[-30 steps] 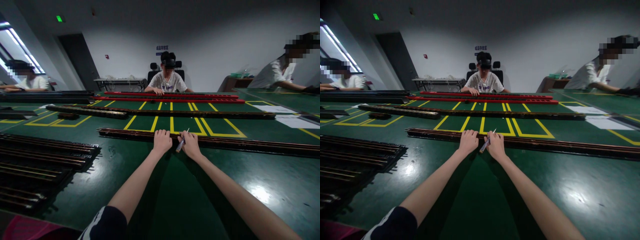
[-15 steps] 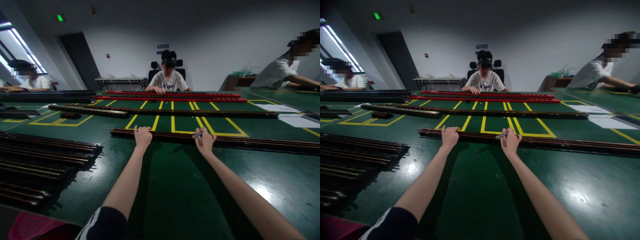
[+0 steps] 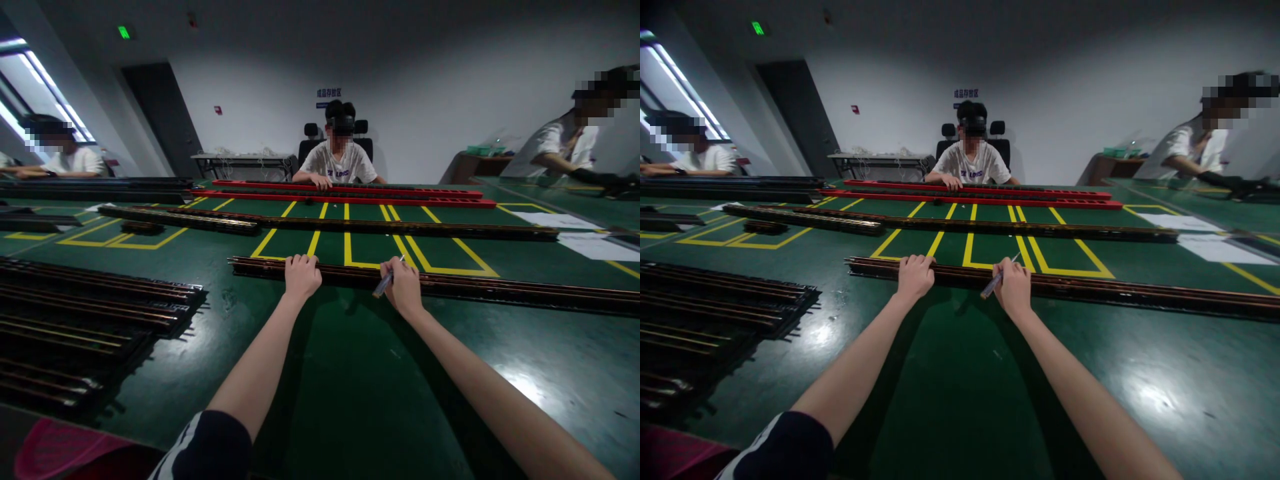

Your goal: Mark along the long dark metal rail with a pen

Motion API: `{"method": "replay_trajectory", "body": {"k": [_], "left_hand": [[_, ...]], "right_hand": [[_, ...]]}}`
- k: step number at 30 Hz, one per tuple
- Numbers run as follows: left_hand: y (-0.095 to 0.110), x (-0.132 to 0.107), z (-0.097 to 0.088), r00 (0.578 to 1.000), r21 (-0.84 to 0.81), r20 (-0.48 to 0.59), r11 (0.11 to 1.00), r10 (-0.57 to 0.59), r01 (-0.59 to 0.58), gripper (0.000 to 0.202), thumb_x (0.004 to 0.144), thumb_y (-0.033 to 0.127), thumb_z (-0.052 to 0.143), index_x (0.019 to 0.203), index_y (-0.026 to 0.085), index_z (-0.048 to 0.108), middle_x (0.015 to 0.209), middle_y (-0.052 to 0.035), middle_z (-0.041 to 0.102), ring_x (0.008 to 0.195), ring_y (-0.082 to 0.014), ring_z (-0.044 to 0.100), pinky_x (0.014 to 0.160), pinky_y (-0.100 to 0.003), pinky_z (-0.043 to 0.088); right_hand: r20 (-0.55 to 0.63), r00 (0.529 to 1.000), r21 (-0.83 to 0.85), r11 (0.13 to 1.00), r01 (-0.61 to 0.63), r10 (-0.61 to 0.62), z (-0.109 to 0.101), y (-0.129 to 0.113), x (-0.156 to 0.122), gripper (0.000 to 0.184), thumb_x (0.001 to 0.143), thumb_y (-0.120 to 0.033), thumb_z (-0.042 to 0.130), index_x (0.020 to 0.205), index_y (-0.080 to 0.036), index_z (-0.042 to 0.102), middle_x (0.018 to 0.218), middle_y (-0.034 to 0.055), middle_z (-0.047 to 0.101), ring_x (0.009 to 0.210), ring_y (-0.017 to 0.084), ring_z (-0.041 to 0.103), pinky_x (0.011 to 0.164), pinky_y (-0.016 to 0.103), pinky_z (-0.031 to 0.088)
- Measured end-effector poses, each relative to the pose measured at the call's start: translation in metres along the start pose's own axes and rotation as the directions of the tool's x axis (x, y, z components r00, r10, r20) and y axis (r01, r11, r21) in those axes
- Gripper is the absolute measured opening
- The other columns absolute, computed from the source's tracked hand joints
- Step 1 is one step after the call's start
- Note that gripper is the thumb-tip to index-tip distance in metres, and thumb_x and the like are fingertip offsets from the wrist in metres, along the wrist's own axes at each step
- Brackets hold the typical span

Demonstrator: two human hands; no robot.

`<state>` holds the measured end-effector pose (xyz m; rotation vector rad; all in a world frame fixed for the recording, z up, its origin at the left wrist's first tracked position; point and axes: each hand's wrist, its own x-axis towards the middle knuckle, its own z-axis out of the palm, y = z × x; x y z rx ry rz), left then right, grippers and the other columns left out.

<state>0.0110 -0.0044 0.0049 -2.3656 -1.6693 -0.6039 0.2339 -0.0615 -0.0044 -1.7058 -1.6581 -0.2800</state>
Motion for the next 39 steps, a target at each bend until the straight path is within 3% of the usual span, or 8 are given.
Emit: {"method": "replay_trajectory", "body": {"k": [3, 5, 14, 23, 30, 35, 39], "left_hand": [[0.012, -0.002, 0.002, 0.998, 0.0, 0.017, 0.998, 0.055, -0.055, 0.037, 0.085, 0.025, 0.035, 0.109, 0.017, 0.062, 0.104, -0.0122, 0.067, 0.099, -0.0254, 0.058, 0.091, -0.043, 0.038], [0.018, -0.002, 0.003, 0.997, -0.017, 0.005, 0.997, 0.079, -0.079, 0.037, 0.086, 0.026, 0.036, 0.11, 0.015, 0.062, 0.103, -0.0134, 0.067, 0.099, -0.0262, 0.058, 0.091, -0.044, 0.038], [0.021, -0.002, 0.0, 0.996, -0.131, 0.03, 0.988, 0.084, -0.079, 0.039, 0.087, 0.025, 0.032, 0.106, 0.015, 0.065, 0.103, -0.011, 0.068, 0.098, -0.0227, 0.059, 0.093, -0.041, 0.038], [0.021, -0.005, 0.004, 0.993, -0.112, -0.019, 0.986, 0.119, -0.121, 0.039, 0.087, 0.028, 0.035, 0.107, 0.016, 0.066, 0.104, -0.0109, 0.069, 0.098, -0.0246, 0.059, 0.089, -0.042, 0.041], [0.019, -0.007, 0.006, 0.99, -0.176, -0.027, 0.974, 0.14, -0.143, 0.038, 0.087, 0.027, 0.037, 0.108, 0.015, 0.065, 0.106, -0.0118, 0.068, 0.102, -0.0251, 0.059, 0.094, -0.044, 0.041], [0.018, -0.003, -0.002, 0.995, -0.302, -0.014, 0.948, 0.1, -0.099, 0.034, 0.088, 0.025, 0.038, 0.108, 0.016, 0.064, 0.104, -0.0091, 0.07, 0.097, -0.0209, 0.062, 0.092, -0.039, 0.044], [0.0, 0.007, -0.017, 0.991, -0.435, -0.093, 0.899, -0.101, 0.05, 0.03, 0.089, 0.021, 0.038, 0.099, 0.016, 0.066, 0.093, -0.007, 0.071, 0.088, -0.0176, 0.064, 0.085, -0.031, 0.047]], "right_hand": [[0.109, 0.979, -0.007, 0.984, 0.176, -0.174, 0.001, -0.004, -0.002, 0.019, 0.091, -0.032, 0.033, 0.079, -0.022, 0.045, 0.08, 0.0095, 0.062, 0.078, 0.024, 0.056, 0.078, 0.036, 0.037], [0.137, 0.968, -0.025, 0.976, 0.217, -0.212, 0.001, -0.005, -0.003, 0.02, 0.092, -0.032, 0.033, 0.08, -0.022, 0.045, 0.079, 0.0092, 0.062, 0.075, 0.024, 0.056, 0.077, 0.036, 0.038], [0.144, 0.967, -0.076, 0.972, 0.224, -0.212, 0.0, -0.003, -0.002, 0.022, 0.093, -0.033, 0.034, 0.078, -0.021, 0.046, 0.077, 0.0088, 0.062, 0.073, 0.023, 0.057, 0.076, 0.035, 0.039], [0.078, 0.952, -0.121, 0.945, 0.304, -0.296, -0.001, 0.0, -0.002, 0.027, 0.094, -0.033, 0.032, 0.075, -0.02, 0.048, 0.07, 0.0087, 0.062, 0.066, 0.021, 0.057, 0.068, 0.032, 0.039], [0.047, 0.963, -0.088, 0.959, 0.268, -0.265, -0.003, 0.001, -0.003, 0.029, 0.094, -0.034, 0.032, 0.073, -0.02, 0.047, 0.07, 0.0086, 0.062, 0.062, 0.02, 0.056, 0.065, 0.031, 0.04], [0.069, 0.956, -0.091, 0.953, 0.29, -0.285, -0.003, 0.001, -0.002, 0.03, 0.094, -0.036, 0.031, 0.074, -0.021, 0.046, 0.069, 0.0084, 0.06, 0.064, 0.021, 0.055, 0.068, 0.033, 0.04], [0.092, 0.958, -0.052, 0.959, 0.278, -0.272, -0.003, 0.002, -0.003, 0.026, 0.093, -0.036, 0.034, 0.076, -0.021, 0.045, 0.072, 0.0084, 0.061, 0.068, 0.022, 0.058, 0.073, 0.036, 0.041]]}}
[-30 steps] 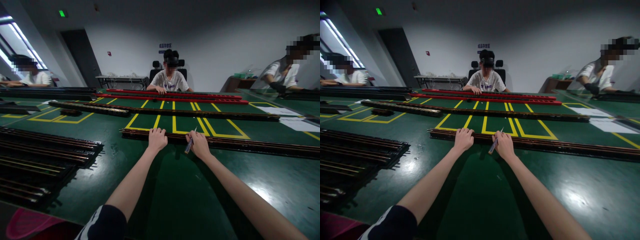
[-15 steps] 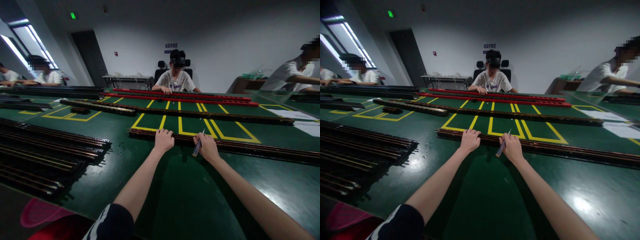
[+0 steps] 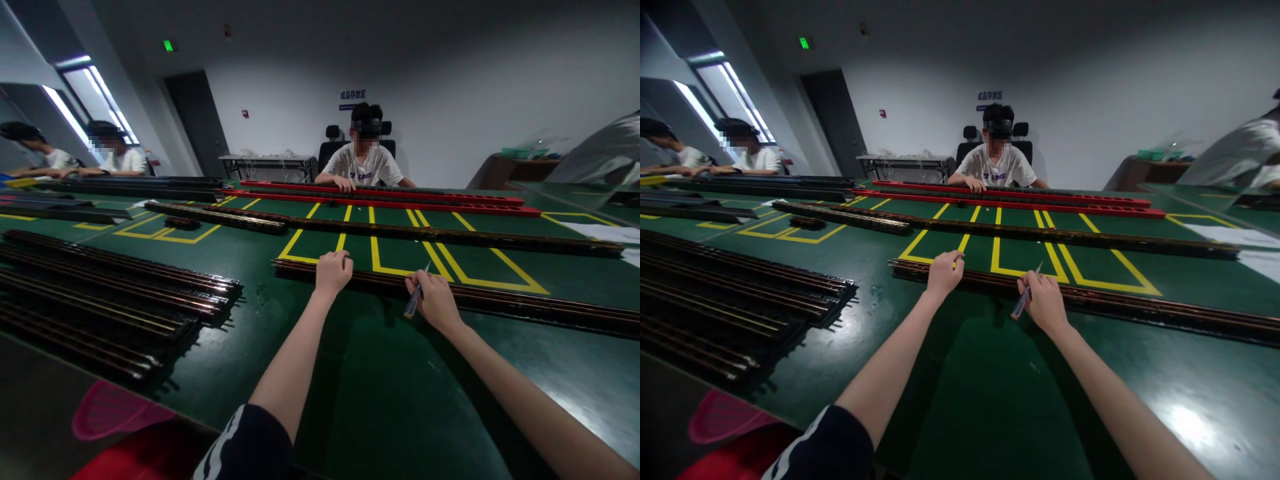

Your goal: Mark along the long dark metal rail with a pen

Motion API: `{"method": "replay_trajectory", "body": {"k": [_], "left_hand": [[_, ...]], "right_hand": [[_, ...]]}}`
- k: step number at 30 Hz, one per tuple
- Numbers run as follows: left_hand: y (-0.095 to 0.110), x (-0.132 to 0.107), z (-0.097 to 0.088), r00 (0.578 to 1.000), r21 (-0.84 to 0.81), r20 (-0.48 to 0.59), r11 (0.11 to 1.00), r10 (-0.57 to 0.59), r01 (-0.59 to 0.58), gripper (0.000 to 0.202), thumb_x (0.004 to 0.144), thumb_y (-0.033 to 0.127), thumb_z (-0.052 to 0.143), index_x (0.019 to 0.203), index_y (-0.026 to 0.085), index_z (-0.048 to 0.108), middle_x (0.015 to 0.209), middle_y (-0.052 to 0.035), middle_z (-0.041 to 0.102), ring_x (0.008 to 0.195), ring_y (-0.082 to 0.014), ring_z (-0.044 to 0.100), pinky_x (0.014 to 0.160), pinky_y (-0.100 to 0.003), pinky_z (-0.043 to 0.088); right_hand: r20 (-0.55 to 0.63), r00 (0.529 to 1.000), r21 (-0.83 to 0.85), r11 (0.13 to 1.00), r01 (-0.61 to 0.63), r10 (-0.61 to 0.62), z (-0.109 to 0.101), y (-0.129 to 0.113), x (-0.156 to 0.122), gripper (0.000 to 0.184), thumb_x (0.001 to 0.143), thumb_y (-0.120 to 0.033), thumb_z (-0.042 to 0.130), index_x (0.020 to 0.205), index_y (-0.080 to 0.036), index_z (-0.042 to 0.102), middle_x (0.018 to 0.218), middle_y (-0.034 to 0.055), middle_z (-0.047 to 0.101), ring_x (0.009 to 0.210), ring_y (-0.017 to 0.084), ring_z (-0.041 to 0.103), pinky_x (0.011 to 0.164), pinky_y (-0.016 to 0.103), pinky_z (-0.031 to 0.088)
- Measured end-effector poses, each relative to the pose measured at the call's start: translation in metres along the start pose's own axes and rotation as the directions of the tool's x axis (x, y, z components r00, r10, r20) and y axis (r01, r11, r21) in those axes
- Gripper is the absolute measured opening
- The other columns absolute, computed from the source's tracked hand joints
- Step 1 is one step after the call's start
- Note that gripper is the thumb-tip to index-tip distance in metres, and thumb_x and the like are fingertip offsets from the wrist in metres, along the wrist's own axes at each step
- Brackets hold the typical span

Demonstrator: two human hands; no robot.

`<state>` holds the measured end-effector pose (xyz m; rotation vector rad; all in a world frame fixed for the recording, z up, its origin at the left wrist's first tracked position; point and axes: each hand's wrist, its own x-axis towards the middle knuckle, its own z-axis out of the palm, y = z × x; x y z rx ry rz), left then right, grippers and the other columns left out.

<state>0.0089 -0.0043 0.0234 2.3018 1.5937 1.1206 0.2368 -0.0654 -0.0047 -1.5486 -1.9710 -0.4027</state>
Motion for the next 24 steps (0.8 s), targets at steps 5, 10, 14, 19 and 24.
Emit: {"method": "replay_trajectory", "body": {"k": [5, 10, 14, 19, 24], "left_hand": [[-0.044, 0.007, -0.038, 0.864, -0.037, -0.352, 0.928, -0.359, 0.37, 0.027, 0.088, 0.018, 0.039, 0.096, 0.021, 0.065, 0.106, -0.0062, 0.068, 0.103, -0.0211, 0.058, 0.093, -0.037, 0.041], [-0.088, -0.004, -0.055, 0.63, -0.044, -0.444, 0.718, -0.636, 0.694, 0.03, 0.084, 0.017, 0.042, 0.108, 0.02, 0.06, 0.123, -0.0125, 0.059, 0.118, -0.0289, 0.049, 0.092, -0.043, 0.04], [-0.099, -0.008, -0.055, 0.617, -0.069, -0.335, 0.672, -0.712, 0.738, 0.029, 0.088, 0.023, 0.036, 0.105, 0.019, 0.06, 0.11, -0.0129, 0.067, 0.107, -0.0275, 0.058, 0.093, -0.043, 0.038], [-0.099, -0.009, -0.056, 0.665, -0.06, -0.261, 0.699, -0.7, 0.713, 0.033, 0.091, 0.025, 0.03, 0.095, 0.021, 0.062, 0.102, -0.0103, 0.071, 0.097, -0.0241, 0.063, 0.095, -0.039, 0.036], [-0.101, -0.011, -0.058, 0.711, -0.071, -0.216, 0.737, -0.67, 0.673, 0.032, 0.091, 0.025, 0.03, 0.09, 0.021, 0.062, 0.104, -0.0082, 0.071, 0.097, -0.0219, 0.064, 0.094, -0.037, 0.035]], "right_hand": [[-0.005, 1.0, 0.052, 0.998, -0.024, 0.024, 0.001, 0.0, 0.0, 0.02, 0.091, -0.034, 0.036, 0.083, -0.021, 0.048, 0.081, 0.0102, 0.064, 0.076, 0.025, 0.06, 0.078, 0.041, 0.041], [0.019, 1.0, 0.176, 0.984, -0.027, 0.024, 0.004, -0.012, 0.011, 0.018, 0.088, -0.028, 0.037, 0.093, -0.02, 0.052, 0.095, 0.0126, 0.065, 0.087, 0.028, 0.06, 0.078, 0.043, 0.041], [0.145, 0.987, 0.313, 0.943, -0.108, 0.065, 0.009, -0.038, 0.032, 0.023, 0.088, -0.031, 0.037, 0.099, -0.021, 0.055, 0.089, 0.0115, 0.065, 0.079, 0.026, 0.059, 0.068, 0.04, 0.044], [0.24, 0.969, 0.533, 0.843, -0.078, -0.062, 0.019, -0.083, 0.066, 0.026, 0.09, -0.038, 0.038, 0.101, -0.023, 0.055, 0.097, 0.0088, 0.066, 0.079, 0.022, 0.06, 0.067, 0.037, 0.046], [0.255, 0.957, 0.64, 0.766, -0.06, -0.138, 0.026, -0.127, 0.094, 0.031, 0.09, -0.044, 0.042, 0.103, -0.023, 0.059, 0.094, 0.0066, 0.068, 0.08, 0.02, 0.061, 0.069, 0.033, 0.046]]}}
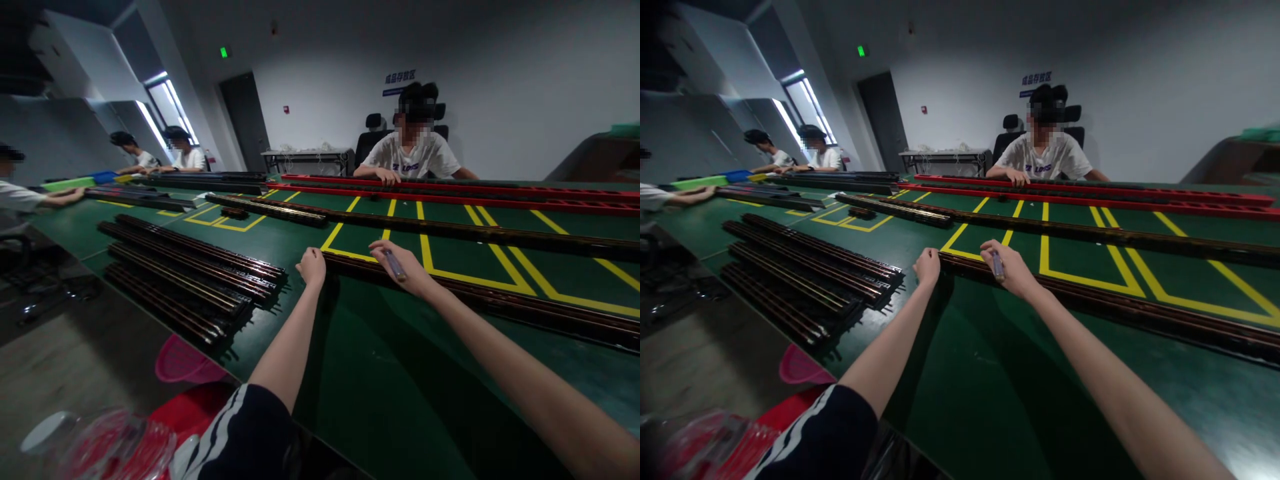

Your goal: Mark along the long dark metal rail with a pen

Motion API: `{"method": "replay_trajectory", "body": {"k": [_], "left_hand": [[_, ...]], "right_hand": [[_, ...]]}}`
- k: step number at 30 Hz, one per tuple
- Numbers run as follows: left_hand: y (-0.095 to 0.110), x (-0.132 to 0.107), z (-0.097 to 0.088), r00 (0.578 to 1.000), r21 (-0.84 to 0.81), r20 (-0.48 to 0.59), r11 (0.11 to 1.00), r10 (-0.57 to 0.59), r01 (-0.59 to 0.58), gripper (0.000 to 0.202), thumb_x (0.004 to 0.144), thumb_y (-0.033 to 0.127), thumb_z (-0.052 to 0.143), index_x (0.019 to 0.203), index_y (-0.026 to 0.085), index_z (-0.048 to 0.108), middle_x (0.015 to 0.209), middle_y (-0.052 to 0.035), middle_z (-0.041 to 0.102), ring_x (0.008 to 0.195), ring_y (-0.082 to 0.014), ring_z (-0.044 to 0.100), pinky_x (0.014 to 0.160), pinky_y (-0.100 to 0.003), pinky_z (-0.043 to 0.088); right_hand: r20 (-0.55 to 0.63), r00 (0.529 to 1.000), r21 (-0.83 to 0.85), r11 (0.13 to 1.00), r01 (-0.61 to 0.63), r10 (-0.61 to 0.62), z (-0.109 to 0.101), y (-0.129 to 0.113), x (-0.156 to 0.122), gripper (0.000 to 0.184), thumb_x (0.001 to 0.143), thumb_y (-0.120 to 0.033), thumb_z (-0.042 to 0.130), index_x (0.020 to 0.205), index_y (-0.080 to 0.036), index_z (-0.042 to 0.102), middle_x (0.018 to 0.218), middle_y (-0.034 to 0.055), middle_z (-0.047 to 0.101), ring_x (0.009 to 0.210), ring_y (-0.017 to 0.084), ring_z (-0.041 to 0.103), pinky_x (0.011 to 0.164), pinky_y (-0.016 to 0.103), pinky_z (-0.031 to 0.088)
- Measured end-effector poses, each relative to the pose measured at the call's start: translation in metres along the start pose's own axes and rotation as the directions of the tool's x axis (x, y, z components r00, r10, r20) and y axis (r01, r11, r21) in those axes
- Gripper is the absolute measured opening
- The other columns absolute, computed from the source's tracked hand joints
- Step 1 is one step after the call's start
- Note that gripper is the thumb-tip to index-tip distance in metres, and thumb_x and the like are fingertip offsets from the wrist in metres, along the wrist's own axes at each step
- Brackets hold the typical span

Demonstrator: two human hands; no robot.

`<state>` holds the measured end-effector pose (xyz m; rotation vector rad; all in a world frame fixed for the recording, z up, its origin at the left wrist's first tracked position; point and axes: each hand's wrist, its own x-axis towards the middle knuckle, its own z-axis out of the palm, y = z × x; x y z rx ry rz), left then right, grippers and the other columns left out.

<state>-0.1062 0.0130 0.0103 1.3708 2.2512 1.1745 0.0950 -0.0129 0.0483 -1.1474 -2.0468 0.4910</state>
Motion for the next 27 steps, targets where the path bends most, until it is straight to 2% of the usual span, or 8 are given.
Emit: {"method": "replay_trajectory", "body": {"k": [2, 4, 7, 10, 14, 17, 22, 27], "left_hand": [[0.0, 0.0, 0.0, 1.0, 0.006, 0.006, 1.0, -0.002, 0.002, 0.033, 0.091, 0.025, 0.029, 0.091, 0.021, 0.062, 0.103, -0.0077, 0.071, 0.097, -0.0212, 0.064, 0.094, -0.036, 0.035], [0.0, 0.001, 0.0, 1.0, 0.023, 0.014, 1.0, -0.001, 0.001, 0.034, 0.092, 0.025, 0.028, 0.09, 0.021, 0.062, 0.102, -0.0074, 0.071, 0.097, -0.0208, 0.064, 0.094, -0.036, 0.035], [0.0, 0.001, 0.0, 1.0, 0.037, 0.024, 0.999, 0.005, -0.005, 0.033, 0.091, 0.025, 0.029, 0.089, 0.021, 0.062, 0.104, -0.0074, 0.07, 0.099, -0.0204, 0.063, 0.092, -0.035, 0.035], [-0.001, 0.002, 0.0, 1.0, 0.054, 0.029, 0.999, -0.005, 0.003, 0.033, 0.091, 0.024, 0.029, 0.088, 0.021, 0.062, 0.106, -0.0079, 0.07, 0.1, -0.0213, 0.062, 0.091, -0.036, 0.035], [-0.001, 0.002, 0.002, 1.0, 0.038, 0.015, 0.999, 0.002, -0.002, 0.033, 0.091, 0.023, 0.029, 0.089, 0.021, 0.062, 0.106, -0.0082, 0.07, 0.1, -0.0219, 0.062, 0.09, -0.036, 0.036], [-0.002, 0.003, 0.002, 1.0, 0.013, 0.009, 1.0, 0.002, -0.003, 0.034, 0.091, 0.022, 0.028, 0.09, 0.021, 0.062, 0.106, -0.0077, 0.07, 0.101, -0.0219, 0.062, 0.092, -0.037, 0.035], [-0.002, 0.0, 0.001, 1.0, -0.038, -0.016, 0.999, 0.001, -0.002, 0.03, 0.091, 0.022, 0.031, 0.097, 0.021, 0.061, 0.108, -0.0063, 0.07, 0.103, -0.0205, 0.062, 0.094, -0.036, 0.035], [0.002, -0.006, -0.001, 0.999, -0.048, -0.045, 0.999, -0.02, 0.018, 0.031, 0.092, 0.022, 0.03, 0.1, 0.019, 0.059, 0.107, -0.008, 0.07, 0.101, -0.0207, 0.062, 0.094, -0.036, 0.035]], "right_hand": [[0.011, 1.0, 0.07, 0.998, 0.006, -0.007, 0.008, -0.008, 0.011, 0.034, 0.09, -0.045, 0.04, 0.104, -0.022, 0.061, 0.096, 0.0063, 0.068, 0.082, 0.02, 0.062, 0.07, 0.031, 0.046], [-0.032, 0.999, 0.106, 0.994, -0.004, 0.008, 0.016, -0.011, 0.021, 0.034, 0.09, -0.044, 0.04, 0.099, -0.021, 0.064, 0.096, 0.006, 0.067, 0.087, 0.02, 0.061, 0.073, 0.031, 0.046], [-0.066, 0.997, 0.047, 0.998, -0.035, 0.038, 0.027, -0.009, 0.034, 0.038, 0.089, -0.047, 0.041, 0.088, -0.021, 0.069, 0.092, 0.0062, 0.064, 0.084, 0.02, 0.059, 0.076, 0.033, 0.044], [-0.052, 0.996, 0.073, 0.995, -0.071, 0.075, 0.037, -0.006, 0.046, 0.043, 0.09, -0.048, 0.04, 0.079, -0.019, 0.07, 0.086, 0.0068, 0.065, 0.079, 0.02, 0.059, 0.072, 0.032, 0.044], [-0.073, 0.982, 0.161, 0.973, -0.163, 0.176, 0.049, -0.001, 0.06, 0.03, 0.088, -0.035, 0.044, 0.073, -0.019, 0.064, 0.071, 0.0047, 0.064, 0.066, 0.018, 0.059, 0.067, 0.031, 0.045], [-0.064, 0.971, 0.264, 0.942, -0.208, 0.232, 0.059, 0.001, 0.067, 0.018, 0.085, -0.031, 0.05, 0.074, -0.019, 0.057, 0.064, 0.002, 0.061, 0.065, 0.017, 0.06, 0.069, 0.031, 0.046], [-0.087, 0.968, 0.328, 0.924, -0.195, 0.235, 0.073, -0.001, 0.068, 0.018, 0.083, -0.035, 0.054, 0.074, -0.02, 0.054, 0.069, 0.0027, 0.064, 0.067, 0.016, 0.062, 0.07, 0.031, 0.047], [-0.103, 0.967, 0.343, 0.921, -0.187, 0.234, 0.079, 0.005, 0.069, 0.026, 0.08, -0.046, 0.056, 0.076, -0.02, 0.055, 0.071, 0.003, 0.066, 0.066, 0.017, 0.062, 0.067, 0.031, 0.048]]}}
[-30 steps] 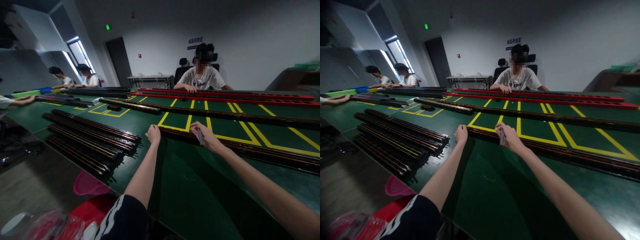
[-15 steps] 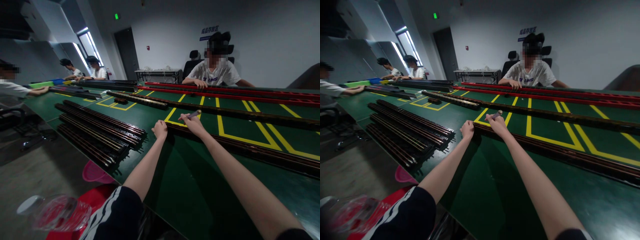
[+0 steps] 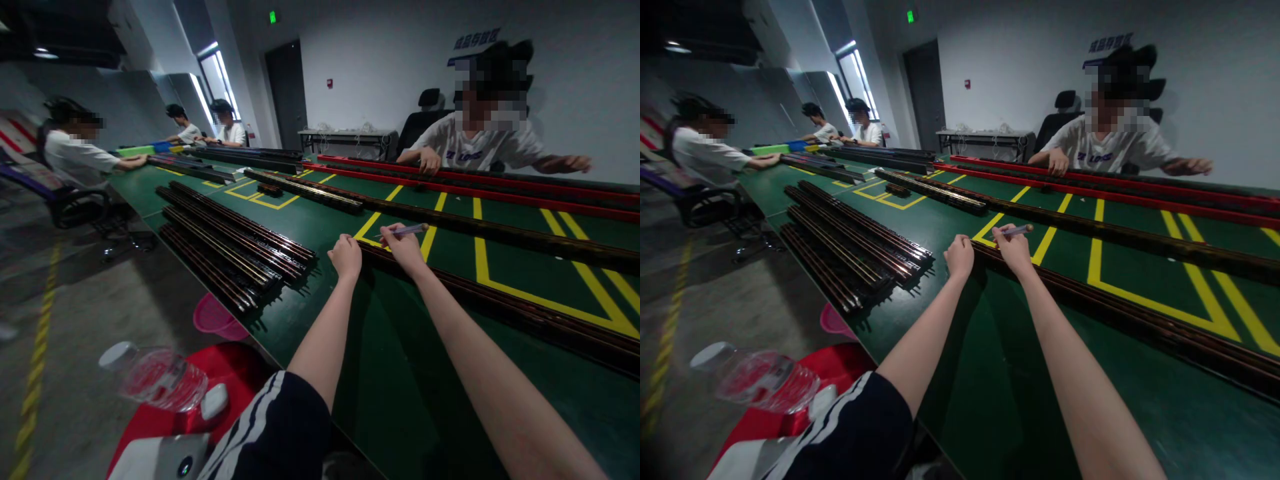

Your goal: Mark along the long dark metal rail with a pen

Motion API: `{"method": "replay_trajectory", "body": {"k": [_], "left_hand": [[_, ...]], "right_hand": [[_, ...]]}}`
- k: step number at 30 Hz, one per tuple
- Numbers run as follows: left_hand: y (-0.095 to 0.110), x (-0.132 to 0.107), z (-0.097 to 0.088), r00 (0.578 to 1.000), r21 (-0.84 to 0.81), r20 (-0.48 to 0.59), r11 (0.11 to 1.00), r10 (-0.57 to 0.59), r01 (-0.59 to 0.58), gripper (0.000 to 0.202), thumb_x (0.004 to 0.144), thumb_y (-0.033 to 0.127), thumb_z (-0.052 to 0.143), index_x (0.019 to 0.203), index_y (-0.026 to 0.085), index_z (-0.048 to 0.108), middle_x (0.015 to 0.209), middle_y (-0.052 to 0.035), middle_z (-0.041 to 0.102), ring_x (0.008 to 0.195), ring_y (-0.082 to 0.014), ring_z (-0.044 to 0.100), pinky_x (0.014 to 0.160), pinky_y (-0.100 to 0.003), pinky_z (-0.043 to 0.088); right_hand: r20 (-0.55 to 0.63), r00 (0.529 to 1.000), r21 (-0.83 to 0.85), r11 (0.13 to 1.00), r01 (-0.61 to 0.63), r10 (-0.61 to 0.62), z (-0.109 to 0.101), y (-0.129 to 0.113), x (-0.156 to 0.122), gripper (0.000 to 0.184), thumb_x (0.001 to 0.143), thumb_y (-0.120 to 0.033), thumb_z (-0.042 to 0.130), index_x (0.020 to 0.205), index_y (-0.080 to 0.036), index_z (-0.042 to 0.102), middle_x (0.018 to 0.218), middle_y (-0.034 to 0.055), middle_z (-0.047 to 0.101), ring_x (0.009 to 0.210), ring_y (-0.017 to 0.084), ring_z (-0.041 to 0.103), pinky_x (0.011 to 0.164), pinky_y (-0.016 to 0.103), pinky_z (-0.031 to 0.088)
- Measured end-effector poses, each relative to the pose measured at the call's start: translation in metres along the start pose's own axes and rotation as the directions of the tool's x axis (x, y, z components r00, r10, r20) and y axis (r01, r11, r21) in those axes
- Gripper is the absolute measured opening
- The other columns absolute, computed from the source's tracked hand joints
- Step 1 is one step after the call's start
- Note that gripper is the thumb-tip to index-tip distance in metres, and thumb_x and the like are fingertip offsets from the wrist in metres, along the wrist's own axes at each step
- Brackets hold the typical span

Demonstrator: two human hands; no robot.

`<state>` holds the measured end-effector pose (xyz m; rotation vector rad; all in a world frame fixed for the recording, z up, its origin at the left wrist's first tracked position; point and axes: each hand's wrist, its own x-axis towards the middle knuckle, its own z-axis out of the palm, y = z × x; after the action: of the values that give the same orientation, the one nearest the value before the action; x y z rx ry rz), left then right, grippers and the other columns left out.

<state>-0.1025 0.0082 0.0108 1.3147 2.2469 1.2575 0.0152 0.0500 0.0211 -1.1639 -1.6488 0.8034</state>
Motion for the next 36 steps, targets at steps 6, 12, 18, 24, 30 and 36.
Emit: {"method": "replay_trajectory", "body": {"k": [6, 12, 18, 24, 30, 36], "left_hand": [[0.002, -0.004, 0.002, 0.999, 0.007, -0.044, 1.0, -0.028, 0.028, 0.031, 0.092, 0.022, 0.029, 0.096, 0.018, 0.06, 0.104, -0.0086, 0.071, 0.098, -0.0214, 0.063, 0.091, -0.036, 0.037], [0.005, -0.006, 0.004, 0.993, 0.008, -0.08, 0.996, -0.085, 0.086, 0.03, 0.091, 0.021, 0.031, 0.099, 0.018, 0.06, 0.106, -0.01, 0.071, 0.101, -0.0226, 0.062, 0.091, -0.037, 0.036], [0.005, -0.004, 0.005, 0.995, 0.053, -0.066, 0.995, -0.077, 0.081, 0.033, 0.091, 0.021, 0.028, 0.097, 0.018, 0.061, 0.105, -0.0111, 0.071, 0.101, -0.0238, 0.063, 0.091, -0.038, 0.036], [0.001, 0.002, 0.004, 1.0, 0.079, 0.006, 0.997, 0.003, -0.003, 0.036, 0.094, 0.023, 0.023, 0.096, 0.019, 0.058, 0.105, -0.0112, 0.07, 0.1, -0.0231, 0.063, 0.091, -0.04, 0.036], [-0.008, 0.006, 0.002, 0.993, 0.106, 0.089, 0.991, 0.071, -0.081, 0.028, 0.094, 0.024, 0.027, 0.102, 0.02, 0.054, 0.112, -0.0108, 0.067, 0.107, -0.0242, 0.06, 0.093, -0.042, 0.035], [-0.011, 0.008, 0.001, 0.99, 0.061, 0.107, 0.993, 0.096, -0.102, 0.024, 0.093, 0.024, 0.031, 0.103, 0.021, 0.053, 0.113, -0.0088, 0.066, 0.107, -0.0224, 0.059, 0.094, -0.041, 0.036]], "right_hand": [[0.019, 0.999, 0.029, 0.999, 0.031, -0.032, -0.001, 0.008, 0.003, 0.03, 0.077, -0.05, 0.057, 0.077, -0.02, 0.056, 0.072, 0.0045, 0.067, 0.067, 0.018, 0.063, 0.067, 0.033, 0.049], [0.01, 1.0, 0.012, 1.0, 0.003, -0.003, -0.002, 0.004, 0.002, 0.026, 0.077, -0.045, 0.059, 0.074, -0.02, 0.058, 0.072, 0.0059, 0.068, 0.068, 0.02, 0.065, 0.068, 0.034, 0.05], [0.02, 1.0, 0.039, 0.999, 0.0, -0.001, -0.003, 0.007, 0.004, 0.025, 0.076, -0.044, 0.06, 0.072, -0.019, 0.058, 0.069, 0.0057, 0.067, 0.068, 0.021, 0.065, 0.072, 0.036, 0.05], [-0.006, 0.999, 0.174, 0.984, 0.035, -0.034, -0.008, 0.017, 0.004, 0.03, 0.071, -0.047, 0.065, 0.08, -0.019, 0.061, 0.072, 0.0037, 0.065, 0.067, 0.018, 0.063, 0.068, 0.035, 0.051], [-0.001, 1.0, 0.236, 0.972, -0.022, 0.023, -0.01, 0.015, 0.004, 0.022, 0.073, -0.039, 0.064, 0.078, -0.017, 0.064, 0.07, 0.0056, 0.067, 0.069, 0.019, 0.065, 0.068, 0.034, 0.052], [0.036, 0.999, 0.062, 0.998, -0.006, 0.003, -0.008, 0.001, 0.004, 0.015, 0.081, -0.03, 0.056, 0.073, -0.018, 0.06, 0.067, 0.0033, 0.065, 0.065, 0.017, 0.063, 0.07, 0.033, 0.05]]}}
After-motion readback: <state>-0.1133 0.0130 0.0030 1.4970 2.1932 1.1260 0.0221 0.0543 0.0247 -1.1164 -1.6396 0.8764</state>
